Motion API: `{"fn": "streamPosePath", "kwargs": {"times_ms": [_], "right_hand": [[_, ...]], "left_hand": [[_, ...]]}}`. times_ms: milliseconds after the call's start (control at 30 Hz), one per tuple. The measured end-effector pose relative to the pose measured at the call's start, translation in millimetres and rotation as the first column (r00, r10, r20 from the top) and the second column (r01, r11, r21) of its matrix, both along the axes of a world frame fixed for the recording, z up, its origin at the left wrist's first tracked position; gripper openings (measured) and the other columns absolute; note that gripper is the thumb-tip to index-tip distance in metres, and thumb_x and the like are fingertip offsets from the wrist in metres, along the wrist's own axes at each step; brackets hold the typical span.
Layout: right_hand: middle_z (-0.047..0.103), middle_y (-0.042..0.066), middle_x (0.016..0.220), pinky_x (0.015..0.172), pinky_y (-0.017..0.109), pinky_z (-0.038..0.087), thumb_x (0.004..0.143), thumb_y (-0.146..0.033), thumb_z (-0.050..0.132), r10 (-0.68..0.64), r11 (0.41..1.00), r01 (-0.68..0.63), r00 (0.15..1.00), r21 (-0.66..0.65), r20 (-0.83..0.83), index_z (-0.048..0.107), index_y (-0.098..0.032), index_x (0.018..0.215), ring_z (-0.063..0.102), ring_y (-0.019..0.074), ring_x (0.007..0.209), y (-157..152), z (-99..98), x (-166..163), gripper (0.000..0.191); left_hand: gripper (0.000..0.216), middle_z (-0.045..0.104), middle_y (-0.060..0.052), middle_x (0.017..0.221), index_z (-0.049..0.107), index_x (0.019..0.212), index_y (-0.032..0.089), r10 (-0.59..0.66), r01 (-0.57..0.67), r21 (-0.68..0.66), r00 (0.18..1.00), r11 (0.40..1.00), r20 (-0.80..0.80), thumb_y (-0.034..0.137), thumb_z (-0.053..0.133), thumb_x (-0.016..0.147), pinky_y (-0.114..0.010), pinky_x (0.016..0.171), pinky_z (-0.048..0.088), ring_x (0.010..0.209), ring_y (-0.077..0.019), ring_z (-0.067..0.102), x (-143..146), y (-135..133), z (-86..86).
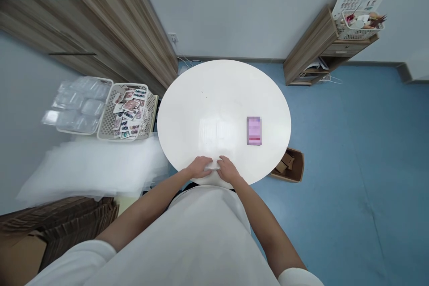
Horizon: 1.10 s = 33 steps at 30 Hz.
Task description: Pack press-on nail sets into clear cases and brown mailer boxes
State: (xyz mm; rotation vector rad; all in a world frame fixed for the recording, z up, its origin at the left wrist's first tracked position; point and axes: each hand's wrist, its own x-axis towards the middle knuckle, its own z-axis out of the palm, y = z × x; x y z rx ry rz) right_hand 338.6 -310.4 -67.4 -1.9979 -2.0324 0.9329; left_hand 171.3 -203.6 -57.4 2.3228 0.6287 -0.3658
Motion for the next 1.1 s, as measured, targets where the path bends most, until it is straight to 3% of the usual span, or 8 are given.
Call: {"fn": "streamPosePath", "kwargs": {"times_ms": [167,333,533,633,800,933,1100], "right_hand": [[0.054,0.01,0.106,0.083,0.034,0.04,0.083,-0.026,0.045,-0.017,0.997,0.021,0.998,-0.074,0.057,0.053,-0.018,0.107,0.052,0.0207,0.096,11,10.3,3,0.027],[0.06,0.007,0.096,0.079,0.032,0.037,0.086,-0.022,0.039,-0.111,0.98,0.128,0.987,-0.151,0.113,0.047,-0.018,0.111,0.055,0.0183,0.085,33,12.9,7,0.027],[0.056,0.009,0.103,0.078,0.03,0.036,0.085,-0.022,0.042,-0.17,0.967,0.203,0.964,-0.152,0.206,0.05,-0.019,0.107,0.05,0.0207,0.094,52,4.7,10,0.023],[0.052,0.01,0.107,0.08,0.032,0.036,0.084,-0.023,0.044,-0.177,0.968,0.212,0.956,-0.135,0.232,0.052,-0.02,0.106,0.047,0.0222,0.098,58,-1.7,11,0.023],[0.048,0.014,0.115,0.088,0.04,0.033,0.082,-0.022,0.047,-0.246,0.966,0.258,0.943,-0.022,0.223,0.049,-0.02,0.114,0.044,0.0263,0.105,57,-8.5,9,0.032],[0.045,0.015,0.123,0.098,0.048,0.023,0.084,-0.026,0.042,-0.275,0.958,0.253,0.941,0.132,0.195,0.042,-0.019,0.121,0.038,0.0283,0.114,42,-6.4,9,0.038],[0.037,0.013,0.134,0.103,0.05,0.016,0.074,-0.032,0.059,-0.031,0.997,0.017,0.98,0.075,0.195,0.043,-0.02,0.12,0.029,0.0286,0.125,20,-6.3,8,0.051]], "left_hand": [[0.038,0.055,-0.005,0.116,0.055,0.107,0.023,0.047,-0.048,0.02,0.998,0.999,0.048,0.045,0.036,0.083,-0.035,0.088,0.037,0.107,-0.0221,0.049,2,5,3.2],[0.038,0.06,-0.005,0.106,0.052,0.109,0.022,0.21,-0.21,0.032,0.978,0.977,-0.004,0.042,0.032,0.086,-0.035,0.083,0.04,0.096,-0.0209,0.055,10,16,0.3],[0.042,0.051,-0.011,0.121,0.044,0.119,0.016,0.351,-0.343,0.285,0.936,0.895,0.021,0.03,0.041,0.08,-0.04,0.094,0.033,0.114,-0.0243,0.044,1,14,0.7],[0.048,0.037,-0.013,0.135,0.039,0.125,0.016,0.256,-0.251,0.405,0.966,0.879,0.042,0.024,0.042,0.078,-0.045,0.1,0.022,0.127,-0.0268,0.027,-1,7,2.2],[0.054,0.031,-0.009,0.14,0.033,0.13,0.017,-0.079,0.078,0.339,0.997,0.938,-0.012,0.018,0.04,0.076,-0.043,0.104,0.016,0.131,-0.0226,0.022,12,0,-5.5],[0.055,0.031,-0.01,0.14,0.031,0.13,0.017,-0.096,0.111,0.303,0.993,0.946,-0.063,0.019,0.042,0.076,-0.043,0.104,0.016,0.131,-0.0228,0.021,19,1,-12.8],[0.062,0.028,-0.012,0.141,0.029,0.13,0.017,-0.063,0.073,0.277,0.997,0.958,-0.046,0.025,0.051,0.073,-0.042,0.104,0.017,0.131,-0.024,0.02,15,8,-16.5]]}}
